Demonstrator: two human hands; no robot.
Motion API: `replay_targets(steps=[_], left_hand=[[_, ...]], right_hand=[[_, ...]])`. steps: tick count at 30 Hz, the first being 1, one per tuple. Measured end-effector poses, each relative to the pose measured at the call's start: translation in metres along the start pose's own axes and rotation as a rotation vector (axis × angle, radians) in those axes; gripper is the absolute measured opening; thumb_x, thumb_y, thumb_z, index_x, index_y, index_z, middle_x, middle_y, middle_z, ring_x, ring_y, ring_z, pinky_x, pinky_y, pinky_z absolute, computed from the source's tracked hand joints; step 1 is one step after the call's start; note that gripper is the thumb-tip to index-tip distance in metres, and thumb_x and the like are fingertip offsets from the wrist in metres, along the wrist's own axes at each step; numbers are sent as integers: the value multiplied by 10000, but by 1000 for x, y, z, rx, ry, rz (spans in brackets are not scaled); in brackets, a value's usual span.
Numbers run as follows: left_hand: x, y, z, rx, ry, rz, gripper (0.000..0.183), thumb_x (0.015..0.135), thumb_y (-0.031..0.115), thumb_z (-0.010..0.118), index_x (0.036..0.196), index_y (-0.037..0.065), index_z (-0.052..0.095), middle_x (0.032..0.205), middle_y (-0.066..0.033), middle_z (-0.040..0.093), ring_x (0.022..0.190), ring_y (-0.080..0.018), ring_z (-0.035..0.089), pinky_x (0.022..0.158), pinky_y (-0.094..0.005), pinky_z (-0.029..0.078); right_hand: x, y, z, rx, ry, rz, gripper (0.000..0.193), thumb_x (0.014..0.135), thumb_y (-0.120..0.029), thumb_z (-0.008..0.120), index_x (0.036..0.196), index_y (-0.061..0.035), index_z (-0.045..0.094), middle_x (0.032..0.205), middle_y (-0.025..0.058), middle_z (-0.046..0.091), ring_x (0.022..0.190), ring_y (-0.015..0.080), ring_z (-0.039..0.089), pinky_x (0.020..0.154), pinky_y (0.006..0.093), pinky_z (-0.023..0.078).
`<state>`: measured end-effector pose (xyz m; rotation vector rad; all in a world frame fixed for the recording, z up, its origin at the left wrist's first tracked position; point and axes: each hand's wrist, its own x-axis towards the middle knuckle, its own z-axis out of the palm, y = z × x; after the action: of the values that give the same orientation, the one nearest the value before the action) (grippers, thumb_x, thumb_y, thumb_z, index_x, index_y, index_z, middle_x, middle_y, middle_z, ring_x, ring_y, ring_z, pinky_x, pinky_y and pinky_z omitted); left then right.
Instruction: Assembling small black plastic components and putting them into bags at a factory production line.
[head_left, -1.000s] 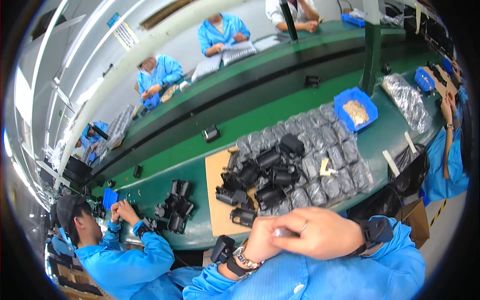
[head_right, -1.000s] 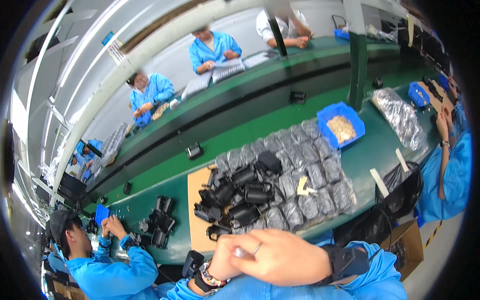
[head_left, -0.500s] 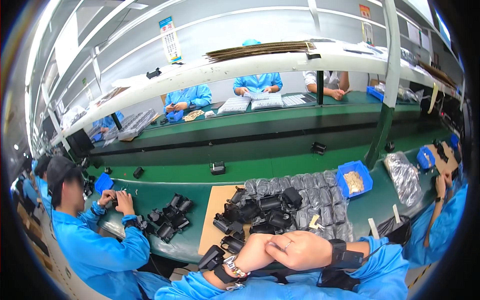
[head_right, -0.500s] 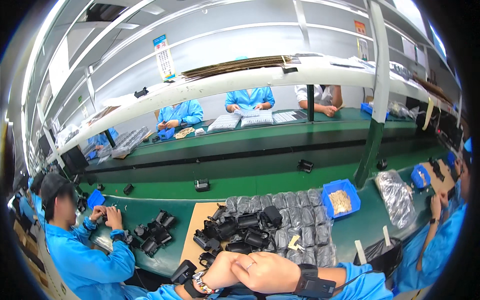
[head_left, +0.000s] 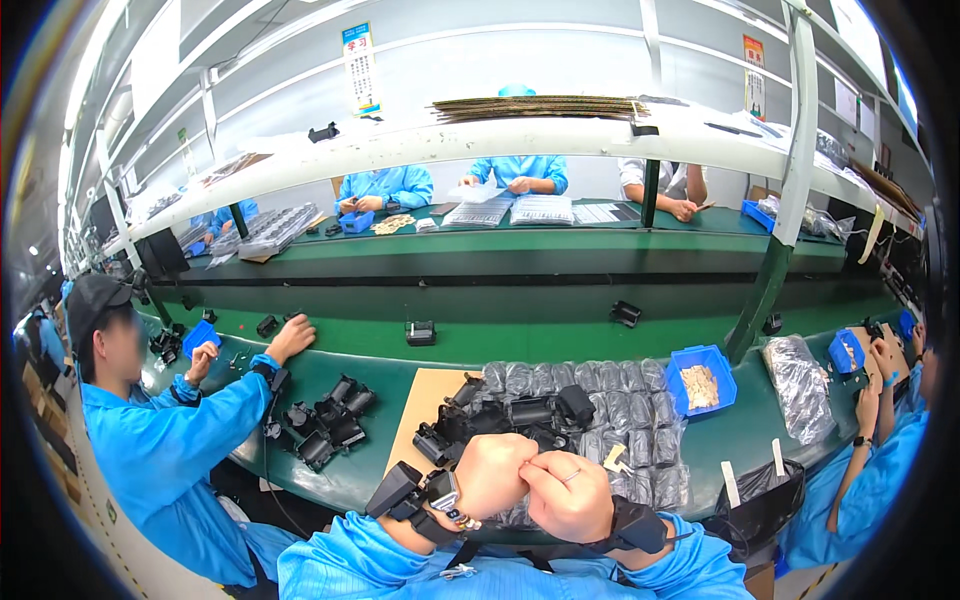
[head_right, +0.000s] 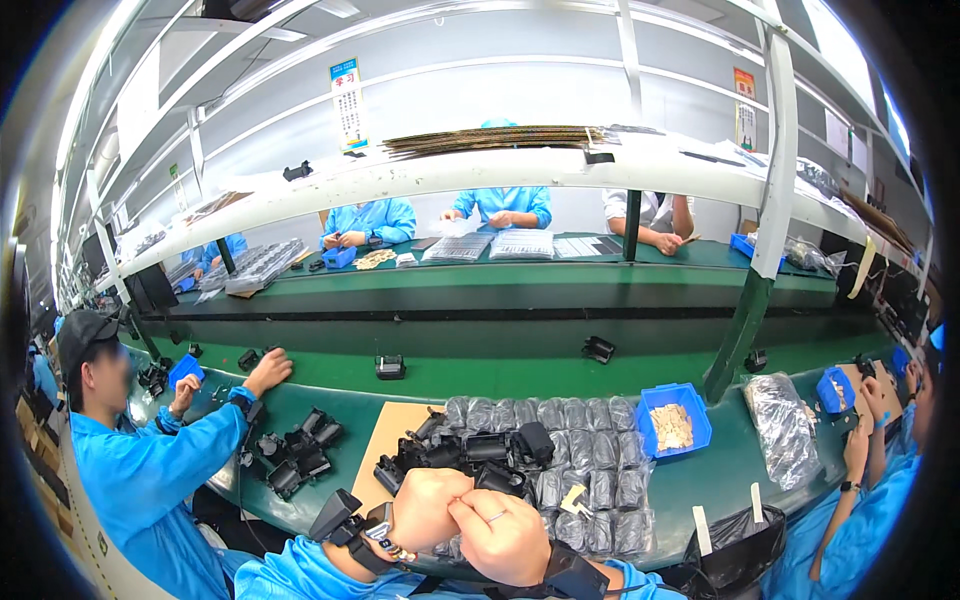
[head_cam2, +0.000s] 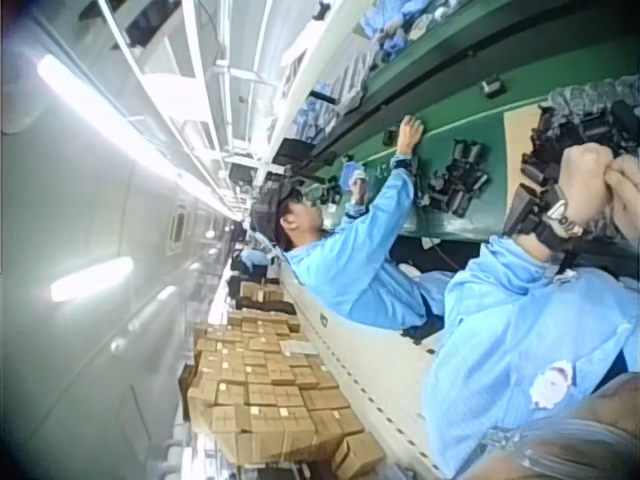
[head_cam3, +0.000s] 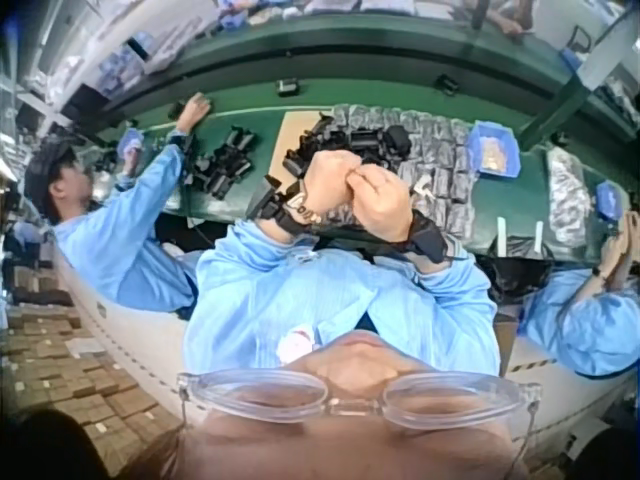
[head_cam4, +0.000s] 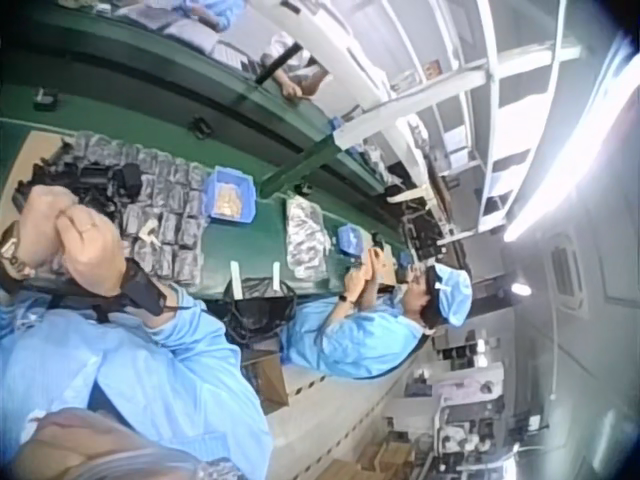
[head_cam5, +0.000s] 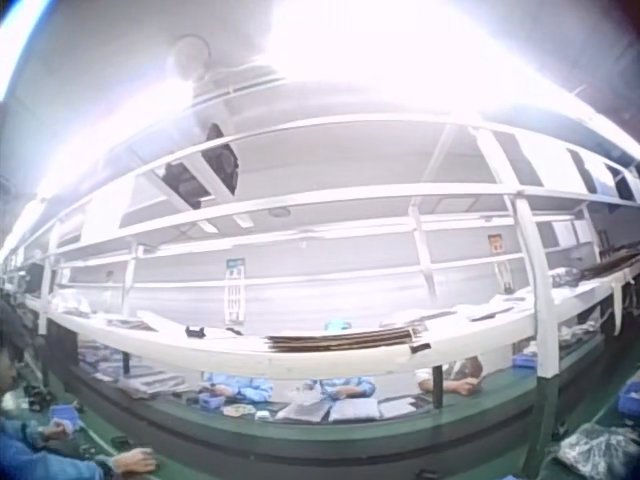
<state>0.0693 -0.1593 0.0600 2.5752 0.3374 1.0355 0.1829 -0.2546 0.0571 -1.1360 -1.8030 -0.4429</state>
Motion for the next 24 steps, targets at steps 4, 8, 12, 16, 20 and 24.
replay_targets(steps=[4,8,12,16,20,24], left_hand=[[4,-1,-3,28,65,111,141,591,66,639,579,59,499,541,-69,488,508,-264,538,449,-346,442],[17,0,-12,251,33,282,157,630,72,646,586,83,496,553,-30,481,504,-210,530,429,-319,437],[27,-13,-13,429,45,462,248,725,65,634,563,114,452,536,11,427,477,-144,494,379,-272,414],[28,-14,-12,415,20,455,208,725,71,634,583,99,485,548,-1,455,487,-154,511,395,-285,429],[23,-11,-17,190,3,290,111,635,102,649,638,54,549,595,-47,540,556,-235,582,488,-338,478],[15,-3,-22,12,-159,159,125,605,117,657,630,57,551,587,-83,530,563,-276,575,497,-361,469]], right_hand=[[-2,-3,4,254,116,175,199,622,79,625,807,5,626,723,98,589,579,224,594,500,282,481],[-13,-5,13,771,187,680,77,755,72,608,799,10,615,715,88,607,561,161,593,528,233,485],[-21,2,18,1794,296,1245,64,863,-7,547,913,17,577,752,54,599,628,131,583,618,235,506],[-18,2,7,2057,256,1402,128,880,-67,540,986,3,555,824,52,577,712,140,575,684,268,509],[-8,-8,-8,904,168,876,281,756,-17,667,1025,-9,587,867,63,576,762,173,582,720,277,496],[-12,-2,-10,310,-18,328,449,631,-48,767,1052,-67,614,921,105,581,723,216,597,630,288,500]])
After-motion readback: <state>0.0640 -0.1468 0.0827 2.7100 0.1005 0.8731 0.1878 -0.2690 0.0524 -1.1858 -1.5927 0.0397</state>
